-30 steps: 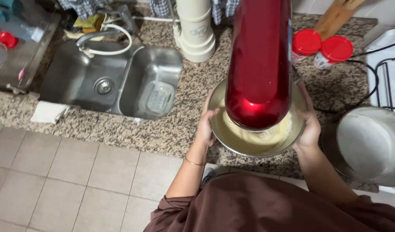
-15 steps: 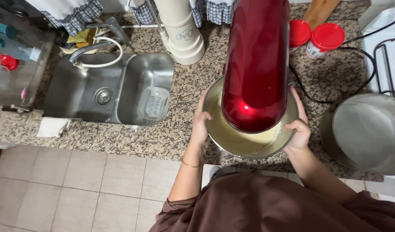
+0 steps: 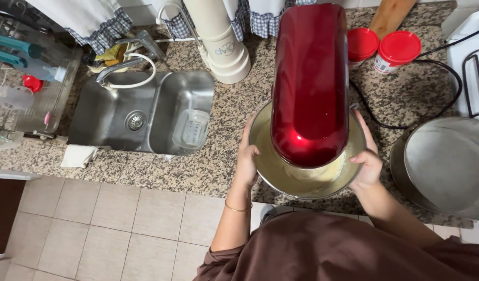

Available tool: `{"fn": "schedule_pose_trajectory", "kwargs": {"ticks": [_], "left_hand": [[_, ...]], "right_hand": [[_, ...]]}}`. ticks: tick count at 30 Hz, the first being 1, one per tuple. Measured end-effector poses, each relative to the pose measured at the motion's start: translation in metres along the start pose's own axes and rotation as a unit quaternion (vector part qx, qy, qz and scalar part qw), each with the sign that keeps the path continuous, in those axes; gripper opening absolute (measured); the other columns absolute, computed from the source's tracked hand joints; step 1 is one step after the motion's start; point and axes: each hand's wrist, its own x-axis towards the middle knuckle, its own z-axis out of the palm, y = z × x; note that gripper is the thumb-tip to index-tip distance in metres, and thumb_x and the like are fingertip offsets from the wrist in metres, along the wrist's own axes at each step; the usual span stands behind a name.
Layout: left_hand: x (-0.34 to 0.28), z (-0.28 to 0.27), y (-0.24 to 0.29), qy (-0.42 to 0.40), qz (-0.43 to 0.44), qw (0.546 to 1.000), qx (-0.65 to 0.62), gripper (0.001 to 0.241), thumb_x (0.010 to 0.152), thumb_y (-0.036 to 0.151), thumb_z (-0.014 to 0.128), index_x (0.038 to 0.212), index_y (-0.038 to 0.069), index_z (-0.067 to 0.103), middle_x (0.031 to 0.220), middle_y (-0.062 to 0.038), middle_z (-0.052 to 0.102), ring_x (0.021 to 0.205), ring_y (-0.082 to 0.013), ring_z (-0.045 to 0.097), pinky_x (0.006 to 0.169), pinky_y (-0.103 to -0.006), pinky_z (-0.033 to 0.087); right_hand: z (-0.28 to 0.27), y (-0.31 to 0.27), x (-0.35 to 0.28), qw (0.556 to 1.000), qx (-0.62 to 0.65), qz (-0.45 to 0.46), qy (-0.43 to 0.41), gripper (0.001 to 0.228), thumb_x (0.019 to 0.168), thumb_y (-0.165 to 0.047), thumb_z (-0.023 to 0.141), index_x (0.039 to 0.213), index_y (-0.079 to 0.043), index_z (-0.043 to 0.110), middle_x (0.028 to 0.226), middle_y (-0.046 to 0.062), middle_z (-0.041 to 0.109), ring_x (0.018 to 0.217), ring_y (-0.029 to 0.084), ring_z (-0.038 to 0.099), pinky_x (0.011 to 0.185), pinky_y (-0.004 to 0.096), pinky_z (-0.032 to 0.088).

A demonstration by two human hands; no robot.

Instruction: Prepare ingredients and mix batter for a cake using a stand mixer.

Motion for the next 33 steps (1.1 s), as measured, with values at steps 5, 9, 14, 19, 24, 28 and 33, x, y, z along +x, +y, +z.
{"fn": "schedule_pose_trajectory", "kwargs": {"ticks": [5,9,14,19,24,28,33], "left_hand": [[-0.005,0.006,0.003,0.003,0.028,0.997,0.074,0.088,0.071,0.006,0.042,0.158,0.002,0.035,0.171,-0.016,0.027,0.16,-0.0273,0.019,0.125,-0.0349,0.021],[-0.007,0.029,0.019,-0.024,0.063,0.98,0.188,0.09,0.071,0.005,0.045,0.16,0.001,0.03,0.17,-0.017,0.027,0.161,-0.0277,0.014,0.129,-0.034,0.011],[-0.005,0.062,0.043,-0.078,0.079,0.982,0.155,0.085,0.076,0.002,0.041,0.16,-0.001,0.03,0.166,-0.019,0.034,0.159,-0.0301,0.025,0.129,-0.0365,0.019],[-0.007,0.068,0.041,-0.077,0.093,0.976,0.18,0.083,0.077,0.001,0.04,0.159,-0.002,0.031,0.166,-0.019,0.034,0.16,-0.0299,0.025,0.13,-0.0364,0.017],[-0.009,0.073,0.035,-0.064,0.102,0.967,0.225,0.08,0.08,0.002,0.042,0.159,-0.001,0.031,0.167,-0.02,0.033,0.16,-0.0311,0.024,0.13,-0.0391,0.016],[-0.01,0.079,0.036,-0.06,0.113,0.96,0.249,0.08,0.08,0.003,0.043,0.159,-0.001,0.031,0.167,-0.021,0.033,0.16,-0.0323,0.023,0.131,-0.0399,0.016],[-0.012,0.09,0.047,-0.055,0.089,0.96,0.261,0.082,0.078,0.004,0.045,0.159,-0.001,0.032,0.163,-0.022,0.036,0.157,-0.0325,0.026,0.129,-0.0395,0.018]], "right_hand": [[-0.009,-0.003,0.001,1.0,0.007,0.005,-0.014,0.113,0.057,-0.009,0.052,0.166,0.001,0.022,0.166,0.021,0.034,0.154,0.033,0.036,0.131,0.044,0.025],[-0.077,0.016,-0.005,0.997,0.035,-0.027,-0.067,0.081,0.064,-0.006,0.052,0.143,0.006,0.039,0.144,0.023,0.05,0.132,0.034,0.049,0.116,0.041,0.037],[-0.159,0.035,-0.015,0.994,0.088,-0.009,-0.062,0.045,0.087,-0.006,0.045,0.123,0.014,0.062,0.126,0.027,0.067,0.111,0.037,0.066,0.102,0.042,0.052],[-0.132,0.028,-0.017,0.988,0.133,0.033,0.065,0.049,0.096,-0.016,0.044,0.136,0.009,0.06,0.134,0.023,0.066,0.121,0.035,0.065,0.109,0.044,0.051],[-0.114,0.018,-0.017,0.98,0.178,0.052,0.068,0.052,0.098,-0.017,0.044,0.142,0.006,0.055,0.14,0.023,0.063,0.125,0.037,0.062,0.111,0.048,0.05],[-0.123,0.021,-0.015,0.99,0.131,0.029,0.052,0.055,0.097,-0.019,0.042,0.144,0.008,0.053,0.143,0.023,0.061,0.13,0.037,0.06,0.116,0.047,0.048],[-0.099,0.006,-0.012,0.992,0.126,-0.003,0.03,0.059,0.095,-0.02,0.044,0.147,0.006,0.053,0.144,0.022,0.06,0.13,0.036,0.06,0.115,0.047,0.047]]}}
